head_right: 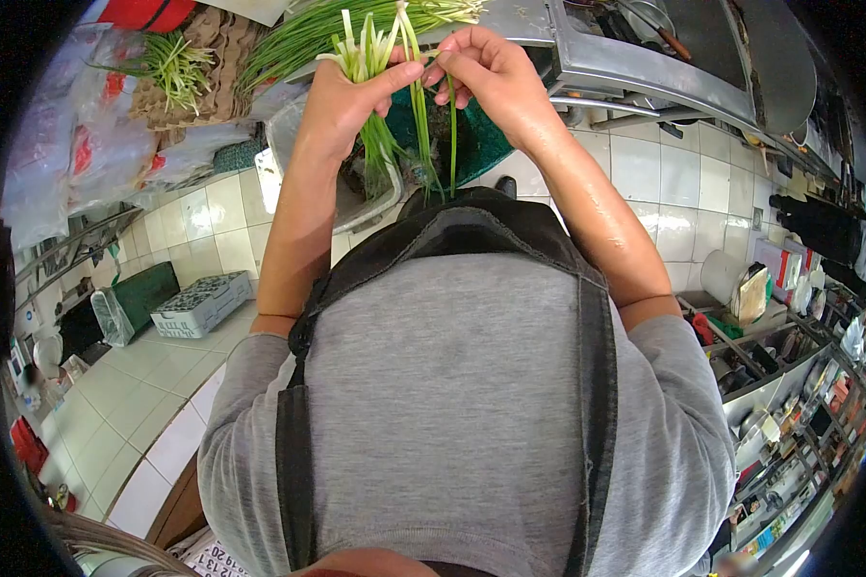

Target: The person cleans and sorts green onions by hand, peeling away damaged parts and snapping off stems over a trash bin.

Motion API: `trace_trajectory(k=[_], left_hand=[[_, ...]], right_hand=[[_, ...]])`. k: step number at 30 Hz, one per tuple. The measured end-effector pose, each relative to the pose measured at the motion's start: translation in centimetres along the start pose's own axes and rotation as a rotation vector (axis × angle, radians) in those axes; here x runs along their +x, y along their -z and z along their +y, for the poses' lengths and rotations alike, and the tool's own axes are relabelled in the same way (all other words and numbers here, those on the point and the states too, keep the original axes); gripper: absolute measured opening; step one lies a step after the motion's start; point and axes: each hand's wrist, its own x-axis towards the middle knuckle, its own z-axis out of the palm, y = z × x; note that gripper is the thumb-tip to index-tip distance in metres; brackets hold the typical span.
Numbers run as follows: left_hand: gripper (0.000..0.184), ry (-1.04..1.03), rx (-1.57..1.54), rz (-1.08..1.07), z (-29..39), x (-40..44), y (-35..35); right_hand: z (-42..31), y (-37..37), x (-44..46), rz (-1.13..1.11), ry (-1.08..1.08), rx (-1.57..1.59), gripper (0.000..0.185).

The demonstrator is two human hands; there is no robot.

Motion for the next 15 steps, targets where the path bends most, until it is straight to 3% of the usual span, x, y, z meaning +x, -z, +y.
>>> trace_trajectory(k=[7, 11, 13, 15], left_hand=[[0.027, 0.059, 0.095, -0.012, -0.4, -0.5, 0.3], [0.024, 0.023, 0.113, -0.013, -2.4, -0.3, 0.9], [0.023, -0.004, 0.102, -0.008, -3.2, -0.2, 1.2], [0.022, 0.020, 0.083, -0.028, -3.7, -0.3, 1.6]], right_hand=[[-1.3, 0.8, 0.1, -0.024, -0.006, 0.031, 0.013], [-4.4, 2.1, 0.6, -0.040, -0.072, 0.192, 0.016], [-6.8, 1.1, 0.4, 0.074, -0.021, 0.390, 0.009], [-7.6, 2.0, 0.5, 0.027, 0.010, 0.436, 0.009]])
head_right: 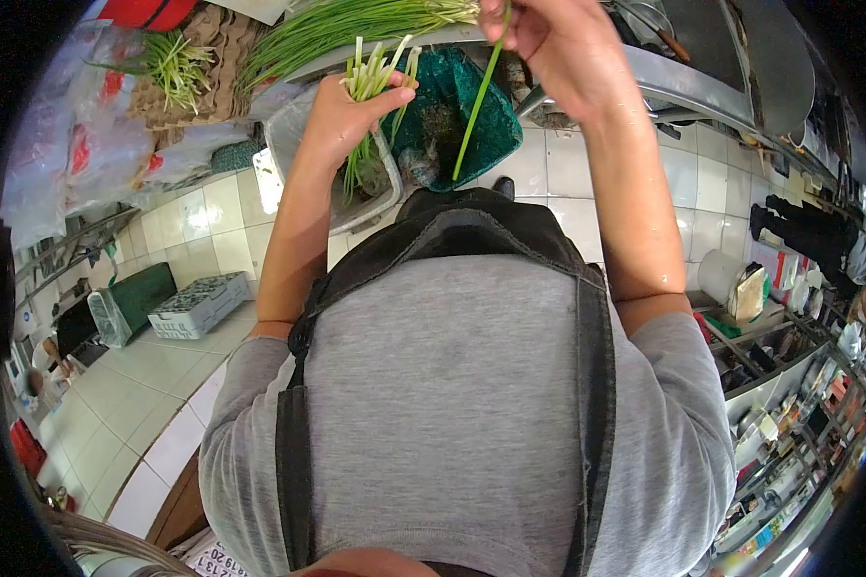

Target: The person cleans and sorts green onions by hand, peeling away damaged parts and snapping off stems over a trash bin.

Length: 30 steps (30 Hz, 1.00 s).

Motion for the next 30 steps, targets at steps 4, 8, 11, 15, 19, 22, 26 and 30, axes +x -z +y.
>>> trace_trajectory(k=[4, 8, 11, 15, 19, 22, 26, 30], left_hand=[[0.024, 0.081, -0.008, 0.000, -0.2, -0.3, 1.0], [0.025, 0.065, -0.070, 0.078, 0.9, -0.7, 2.1], [0.026, 0.034, -0.117, 0.140, 0.9, -0.7, 3.1], [0.025, 0.005, -0.124, 0.201, 0.8, -0.6, 4.4], [0.026, 0.020, -0.054, 0.209, 1.3, -0.8, 3.9], [0.026, 0.039, -0.008, 0.186, 0.8, -0.4, 3.1], [0.025, 0.033, -0.019, 0.140, 1.0, -0.2, 1.9], [0.025, 0.043, -0.038, 0.088, 1.8, -0.3, 1.0]], right_hand=[[-0.7, 0.1, 0.3, -0.057, 0.193, -0.084, 0.011], [3.8, 1.8, 0.7, -0.165, 0.184, -0.388, 0.014], [11.0, 3.9, 0.9, -0.227, 0.016, -0.816, 0.029], [14.9, 5.1, -0.4, -0.337, 0.514, -1.807, 0.044], [11.6, 2.4, 1.2, -0.223, 0.179, -1.329, 0.035], [10.4, 0.6, 2.0, -0.107, 0.175, -1.082, 0.027], [9.3, -1.3, 2.3, -0.074, 0.213, -0.831, 0.022], [9.8, -0.7, 2.5, -0.014, 0.174, -0.776, 0.018]])
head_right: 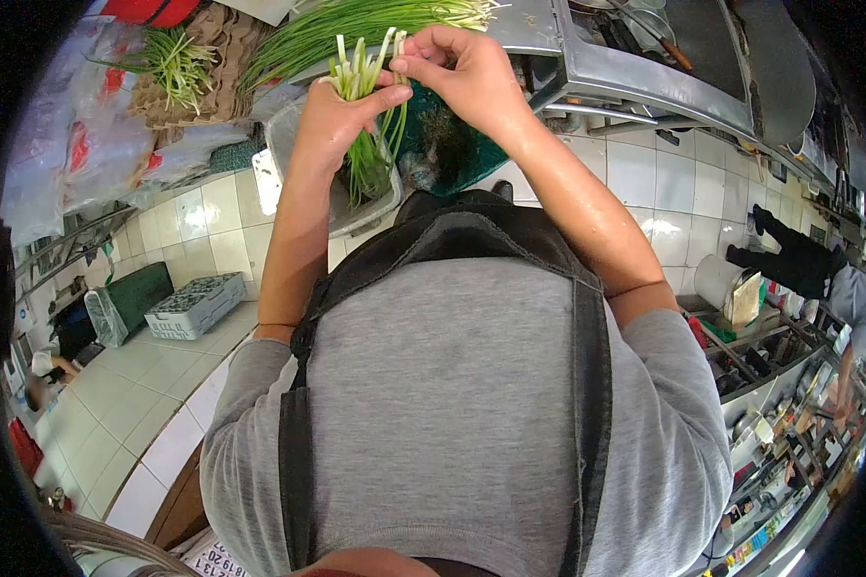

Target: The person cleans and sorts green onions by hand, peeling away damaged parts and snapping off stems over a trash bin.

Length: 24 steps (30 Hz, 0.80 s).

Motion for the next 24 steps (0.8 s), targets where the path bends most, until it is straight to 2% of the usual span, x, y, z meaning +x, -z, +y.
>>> trace_trajectory(k=[1, 5, 14, 17, 24], left_hand=[[0.023, -0.007, -0.013, -0.027, 0.0, 0.0, 0.1], [0.024, 0.004, -0.104, -0.082, -0.6, 0.7, 1.1], [0.026, 0.002, -0.088, 0.051, -0.4, 0.4, -0.2], [0.026, 0.003, -0.079, 0.022, -0.4, 0.4, -0.3], [0.026, -0.004, -0.105, -0.046, -0.5, 0.5, -0.3]], right_hand=[[0.3, 0.1, 0.0, 0.012, 0.002, 0.131, 0.020], [-0.1, 1.4, 0.1, -0.009, -0.099, 0.337, 0.017], [0.3, 0.4, -0.3, 0.011, -0.052, 0.421, 0.016], [0.1, 0.6, -0.1, 0.021, -0.091, 0.496, 0.013], [-0.9, 0.5, -0.2, 0.042, -0.094, 0.433, 0.016]])
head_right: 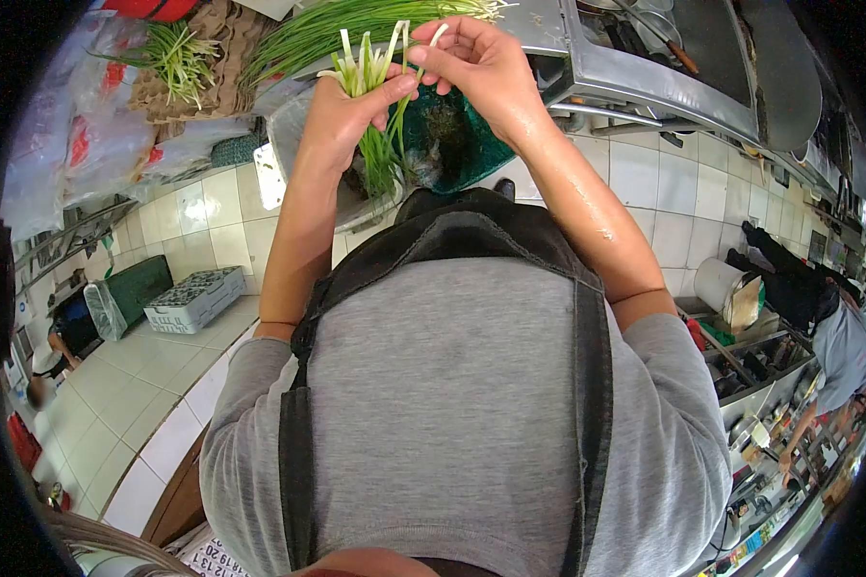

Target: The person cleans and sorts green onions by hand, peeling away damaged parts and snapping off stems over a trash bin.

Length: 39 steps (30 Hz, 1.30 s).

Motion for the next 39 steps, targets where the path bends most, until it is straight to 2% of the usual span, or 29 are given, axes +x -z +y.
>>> trace_trajectory(k=[2, 5, 9, 11, 14, 15, 18, 19, 21, 22, 25, 27, 31, 32, 34, 36, 39], left_hand=[[0.026, 0.020, 0.036, -0.004, 0.4, -0.2, -0.2], [0.025, 0.050, 0.084, -0.023, 1.1, -0.5, -0.5], [0.022, -0.013, 0.130, -0.017, 1.4, -0.7, -0.4], [0.022, -0.017, 0.170, -0.016, 1.4, -0.7, -0.2], [0.023, -0.049, 0.241, 0.000, 0.4, -0.6, 0.2], [0.023, -0.049, 0.184, 0.019, 0.0, -0.5, 0.4], [0.023, -0.027, 0.100, 0.034, 0.8, -0.9, 0.7], [0.022, -0.004, 0.075, 0.032, 1.2, -1.0, 0.9], [0.022, -0.050, 0.005, 0.028, 0.9, -0.8, 1.4], [0.022, -0.095, -0.064, 0.025, 0.7, -0.5, 1.8], [0.017, -0.106, -0.258, -0.004, 0.5, 0.0, 3.0], [0.015, -0.137, -0.401, -0.025, 1.0, 0.0, 3.3], [0.018, -0.159, -0.525, -0.021, 1.2, 0.1, 3.2], [0.018, -0.160, -0.519, -0.030, 1.4, 0.1, 2.9], [0.026, -0.164, -0.536, 0.000, 1.8, -0.1, 2.4], [0.029, -0.160, -0.525, 0.002, 1.9, -0.2, 1.9], [0.028, -0.147, -0.510, 0.040, 2.3, -0.5, 0.9]], right_hand=[[-0.3, 0.1, -0.2, -0.023, -0.017, -0.163, 0.017], [-0.1, 0.7, 0.0, 0.006, -0.044, -0.137, 0.016], [-0.8, 1.1, -0.1, 0.018, -0.016, -0.118, 0.015], [-1.2, 1.4, 0.1, 0.095, 0.040, -0.061, 0.009], [-3.9, 2.7, 0.5, 0.159, 0.090, -0.051, 0.010], [-5.0, 2.5, 0.5, 0.251, 0.102, -0.007, 0.009], [-3.1, 6.5, 1.2, 0.067, 0.204, -0.059, 0.007], [-1.9, 6.9, 0.8, 0.067, 0.205, -0.059, 0.007], [-0.1, 6.3, -0.3, 0.004, -0.004, -0.390, 0.016], [0.6, 5.8, -1.1, -0.208, -0.036, -0.403, 0.016], [6.1, 5.9, -3.3, -0.250, -0.020, -0.746, 0.024], [5.3, 5.7, -2.9, -0.390, -0.172, -1.177, 0.034], [4.5, 5.5, -2.7, -0.318, -0.266, -1.185, 0.034], [5.2, 5.7, -2.7, -0.262, -0.010, -1.131, 0.034], [6.1, 6.6, -2.8, -0.197, 0.246, -1.063, 0.034], [4.4, 6.3, -2.4, -0.158, -0.183, -0.759, 0.034], [3.7, 6.5, -2.2, -0.175, -0.268, -0.766, 0.033]])
